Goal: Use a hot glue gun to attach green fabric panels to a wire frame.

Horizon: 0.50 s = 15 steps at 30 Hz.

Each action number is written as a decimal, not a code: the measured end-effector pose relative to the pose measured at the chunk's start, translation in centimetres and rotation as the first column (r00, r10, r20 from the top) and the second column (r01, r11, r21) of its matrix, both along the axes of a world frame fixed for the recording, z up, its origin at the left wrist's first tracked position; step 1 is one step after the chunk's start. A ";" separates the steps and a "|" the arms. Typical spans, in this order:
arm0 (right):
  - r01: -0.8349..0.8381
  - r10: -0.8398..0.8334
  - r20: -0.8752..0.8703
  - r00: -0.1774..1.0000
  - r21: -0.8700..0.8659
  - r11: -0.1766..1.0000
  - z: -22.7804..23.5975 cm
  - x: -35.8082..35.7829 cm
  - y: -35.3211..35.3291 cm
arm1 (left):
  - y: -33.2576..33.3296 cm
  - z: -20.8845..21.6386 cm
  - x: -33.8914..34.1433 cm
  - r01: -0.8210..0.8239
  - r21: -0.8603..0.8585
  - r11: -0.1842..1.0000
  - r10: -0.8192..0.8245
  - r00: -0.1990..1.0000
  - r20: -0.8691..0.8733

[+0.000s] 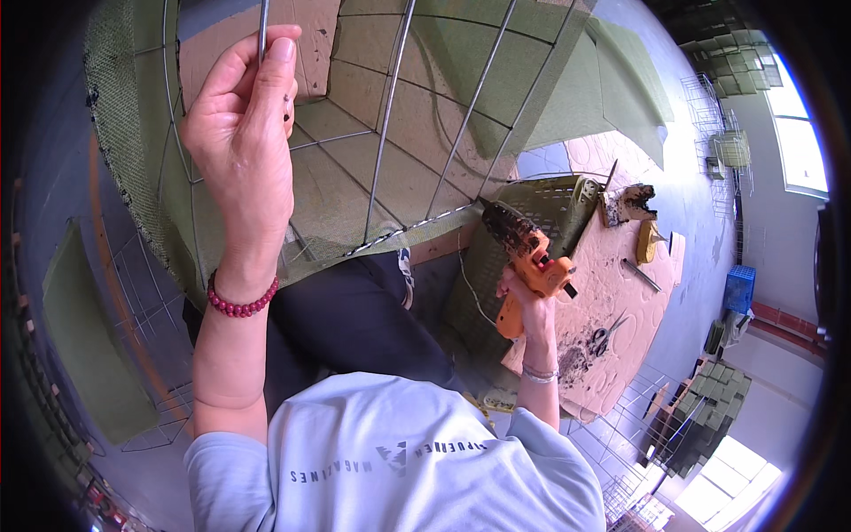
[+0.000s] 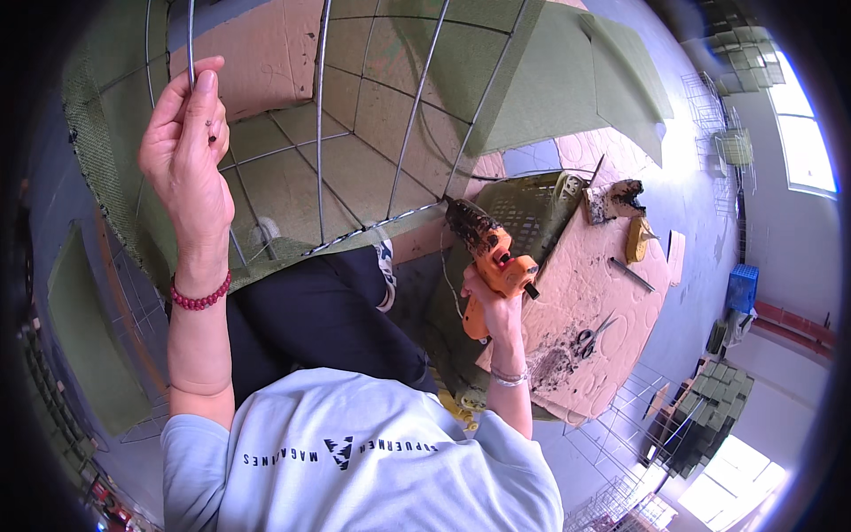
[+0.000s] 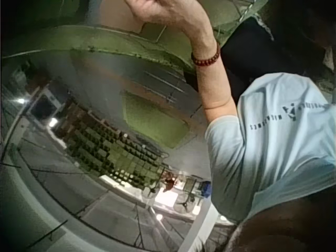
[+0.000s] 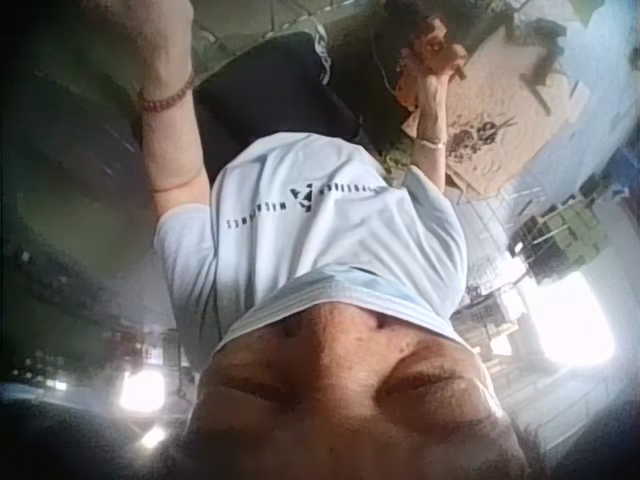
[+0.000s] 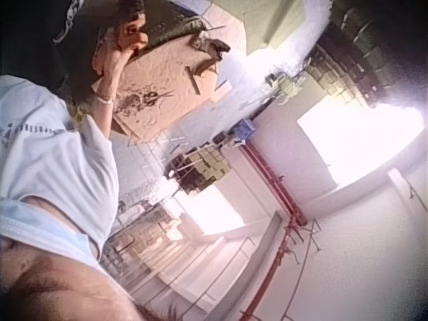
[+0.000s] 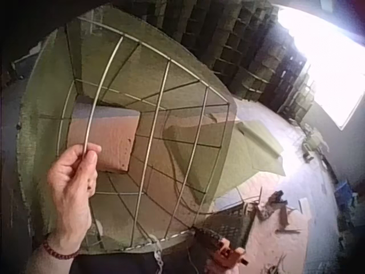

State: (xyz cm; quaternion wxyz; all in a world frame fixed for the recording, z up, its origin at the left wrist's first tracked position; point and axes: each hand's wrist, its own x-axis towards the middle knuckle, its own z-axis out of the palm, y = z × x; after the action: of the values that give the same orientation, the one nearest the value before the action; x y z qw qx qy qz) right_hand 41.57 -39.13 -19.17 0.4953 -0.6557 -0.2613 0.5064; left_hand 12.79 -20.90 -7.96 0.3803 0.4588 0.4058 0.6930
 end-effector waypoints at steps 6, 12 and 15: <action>-0.025 0.024 0.015 1.000 0.029 0.999 0.3 0.5 0.5 | 0.0 0.0 -0.3 0.001 0.009 1.000 0.000 1.000 -0.009; -0.035 0.034 0.035 0.999 0.019 0.999 0.6 0.6 0.6 | 0.0 0.1 -0.2 -0.004 0.004 1.000 0.004 1.000 -0.008; -0.046 0.045 0.034 0.998 0.028 0.999 0.5 0.5 0.9 | 0.0 0.1 -0.3 -0.010 0.003 1.000 0.010 1.000 -0.008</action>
State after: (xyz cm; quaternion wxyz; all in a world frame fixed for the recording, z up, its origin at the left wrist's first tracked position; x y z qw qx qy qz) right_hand 42.08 -38.26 -18.64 0.4884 -0.6508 -0.2919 0.5027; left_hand 12.49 -20.93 -7.83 0.3744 0.4601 0.4089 0.6936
